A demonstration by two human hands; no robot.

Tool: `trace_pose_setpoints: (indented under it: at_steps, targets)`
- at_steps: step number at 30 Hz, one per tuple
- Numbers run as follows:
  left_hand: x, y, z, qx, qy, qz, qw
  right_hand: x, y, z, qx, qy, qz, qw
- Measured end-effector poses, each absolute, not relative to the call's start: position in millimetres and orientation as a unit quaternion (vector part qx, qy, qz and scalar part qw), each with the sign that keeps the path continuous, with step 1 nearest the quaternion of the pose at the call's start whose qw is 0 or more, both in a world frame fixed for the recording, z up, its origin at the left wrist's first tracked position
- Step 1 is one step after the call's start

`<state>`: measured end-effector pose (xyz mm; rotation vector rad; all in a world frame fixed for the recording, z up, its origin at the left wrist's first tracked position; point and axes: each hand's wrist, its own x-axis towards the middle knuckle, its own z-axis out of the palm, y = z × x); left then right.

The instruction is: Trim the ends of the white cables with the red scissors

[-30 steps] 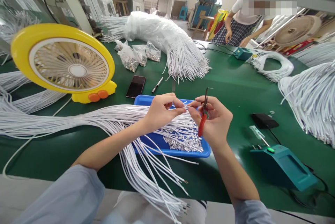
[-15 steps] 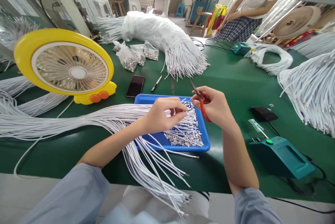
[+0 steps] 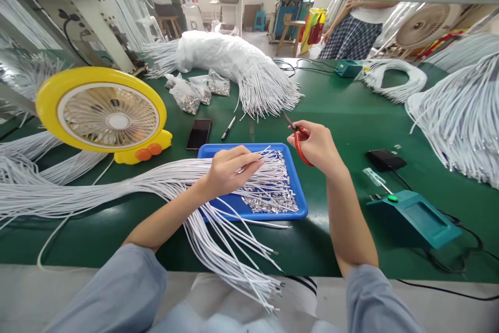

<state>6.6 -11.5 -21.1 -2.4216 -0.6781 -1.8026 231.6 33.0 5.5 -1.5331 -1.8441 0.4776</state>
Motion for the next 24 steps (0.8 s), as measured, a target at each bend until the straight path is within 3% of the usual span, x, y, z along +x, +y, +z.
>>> trace_pose_setpoints:
  at_steps: [7, 12, 16, 20, 24]
  targets:
    - [12.3, -26.7, -21.8, -0.850, -0.129, -0.509, 0.048, 230.9, 25.5, 14.3, -0.554, -0.675, 0.197, 0.445]
    - [35.7, -51.4, -47.0, -0.961, -0.024, -0.273, 0.032, 230.6, 23.6, 15.7, -0.543, -0.674, 0.201, 0.458]
    - [60.0, -78.6, -84.1, -0.995, 0.029, -0.075, -0.054, 229.6, 22.9, 16.2, -0.551, -0.672, 0.201, 0.452]
    - [66.5, -81.2, -94.6, -0.981, 0.036, -0.091, -0.167, 229.3, 22.6, 16.5, -0.545, -0.675, 0.207, 0.452]
    - [45.5, -46.0, -69.1, -0.981, -0.142, -0.045, -0.124, 228.0, 21.1, 17.2, -0.545, -0.672, 0.201, 0.460]
